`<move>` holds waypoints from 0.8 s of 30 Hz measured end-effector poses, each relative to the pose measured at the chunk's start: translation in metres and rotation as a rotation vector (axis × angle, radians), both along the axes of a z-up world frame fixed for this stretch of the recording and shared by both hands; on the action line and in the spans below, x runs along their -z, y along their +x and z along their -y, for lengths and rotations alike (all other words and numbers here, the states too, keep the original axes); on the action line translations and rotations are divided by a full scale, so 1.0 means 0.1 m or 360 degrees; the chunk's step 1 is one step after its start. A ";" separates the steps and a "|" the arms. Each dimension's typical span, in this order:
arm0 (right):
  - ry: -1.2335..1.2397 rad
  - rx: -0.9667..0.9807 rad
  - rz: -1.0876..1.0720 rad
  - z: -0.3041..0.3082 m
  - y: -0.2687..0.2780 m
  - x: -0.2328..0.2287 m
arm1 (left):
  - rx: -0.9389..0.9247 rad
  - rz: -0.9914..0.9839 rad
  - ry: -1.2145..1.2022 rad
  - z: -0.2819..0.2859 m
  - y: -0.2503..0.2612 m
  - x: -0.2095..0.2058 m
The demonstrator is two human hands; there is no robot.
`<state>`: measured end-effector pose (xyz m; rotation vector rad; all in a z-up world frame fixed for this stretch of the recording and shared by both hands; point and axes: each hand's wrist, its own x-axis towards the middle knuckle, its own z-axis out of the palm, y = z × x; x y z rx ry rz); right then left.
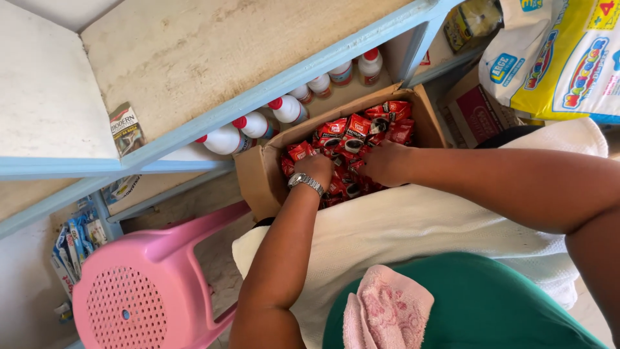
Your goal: The person sits on a stool and arranges small red sachets from a cardboard box onto a shelf. They also handle white bottles with red caps, moving them on the shelf to make space for the sachets.
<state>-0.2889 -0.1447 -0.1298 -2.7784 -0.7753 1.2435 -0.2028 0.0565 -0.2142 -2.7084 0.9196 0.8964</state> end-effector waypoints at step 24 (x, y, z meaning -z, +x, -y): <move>0.1284 0.1142 0.0835 0.52 0.45 -0.65 | -0.0562 -0.0315 -0.1848 0.02 0.16 -1.03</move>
